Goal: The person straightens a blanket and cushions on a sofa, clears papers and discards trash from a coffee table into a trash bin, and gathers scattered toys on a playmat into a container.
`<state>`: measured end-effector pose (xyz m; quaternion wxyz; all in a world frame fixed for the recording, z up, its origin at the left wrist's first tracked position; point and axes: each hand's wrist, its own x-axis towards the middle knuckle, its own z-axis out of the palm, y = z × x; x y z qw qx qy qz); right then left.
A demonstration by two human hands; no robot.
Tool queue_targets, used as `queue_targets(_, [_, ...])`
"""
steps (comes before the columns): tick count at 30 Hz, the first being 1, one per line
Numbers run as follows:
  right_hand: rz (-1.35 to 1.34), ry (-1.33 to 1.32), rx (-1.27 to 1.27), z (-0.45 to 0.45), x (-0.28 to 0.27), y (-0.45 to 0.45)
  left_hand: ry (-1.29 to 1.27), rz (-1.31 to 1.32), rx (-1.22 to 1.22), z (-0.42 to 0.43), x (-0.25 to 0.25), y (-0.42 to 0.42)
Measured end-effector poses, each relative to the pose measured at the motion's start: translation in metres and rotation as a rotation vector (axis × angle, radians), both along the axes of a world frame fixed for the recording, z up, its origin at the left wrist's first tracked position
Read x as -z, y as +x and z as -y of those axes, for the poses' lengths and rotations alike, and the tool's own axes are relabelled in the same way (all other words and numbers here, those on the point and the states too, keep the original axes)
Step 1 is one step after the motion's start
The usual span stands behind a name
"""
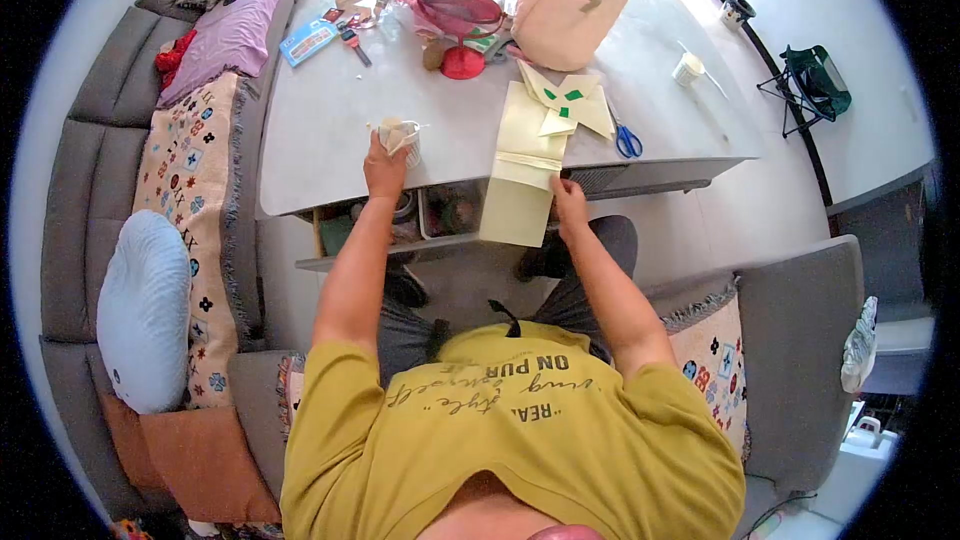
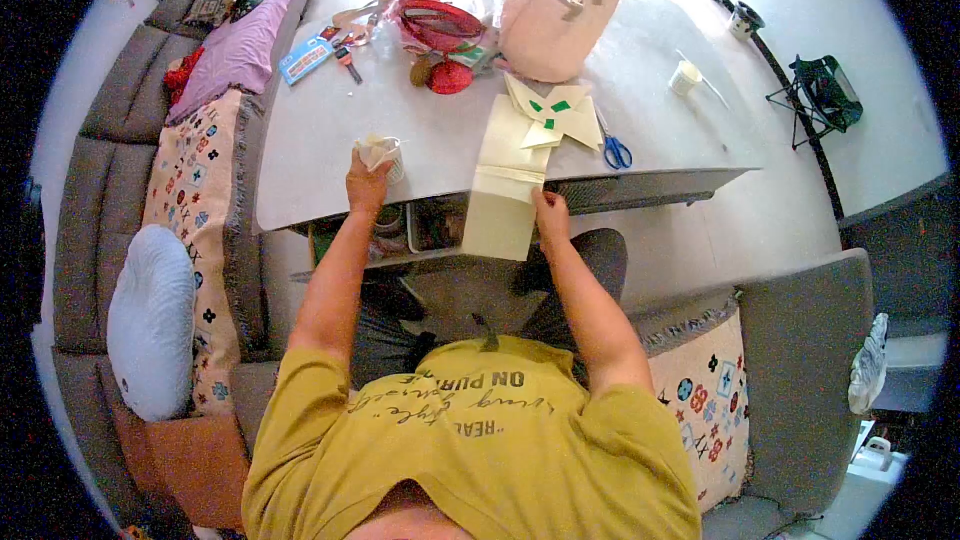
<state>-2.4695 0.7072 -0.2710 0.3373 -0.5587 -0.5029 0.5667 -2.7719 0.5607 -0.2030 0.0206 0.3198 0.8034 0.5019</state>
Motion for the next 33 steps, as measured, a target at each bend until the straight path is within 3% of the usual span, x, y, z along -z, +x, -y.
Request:
queue_targets(4, [-0.215, 0.030, -0.137, 0.005, -0.007, -0.014, 0.137, 0.084, -0.027, 0.020, -0.022, 0.009])
queue_targets(8, [-0.615, -0.319, -0.115, 0.021, -0.058, -0.029, 0.303, 0.142, 0.022, 0.044, -0.022, 0.004])
queue_targets(11, [-0.820, -0.421, -0.215, 0.034, -0.093, -0.040, 0.354, 0.204, 0.022, 0.058, -0.032, 0.010])
queue_targets(14, [-0.617, -0.259, -0.399, 0.036, -0.083, -0.053, 0.403, 0.234, 0.033, 0.070, -0.034, 0.012])
queue_targets(18, [-0.131, 0.400, -0.594, 0.032, -0.098, -0.062, 0.325, 0.209, -0.075, 0.085, -0.053, 0.015])
queue_targets(22, [-0.097, 0.576, -0.701, 0.031, -0.115, -0.062, 0.416, 0.175, -0.048, 0.096, -0.060, 0.007])
queue_targets(26, [-0.388, 0.449, -0.685, 0.044, -0.142, -0.051, 0.478, 0.169, -0.065, 0.100, -0.073, 0.008])
queue_targets(30, [-0.234, 0.359, -0.584, 0.045, -0.141, -0.047, 0.465, 0.240, -0.020, 0.102, -0.079, 0.015])
queue_targets(33, [-0.571, 0.242, -0.477, 0.057, -0.153, -0.049, 0.325, 0.168, 0.009, 0.104, -0.094, 0.028])
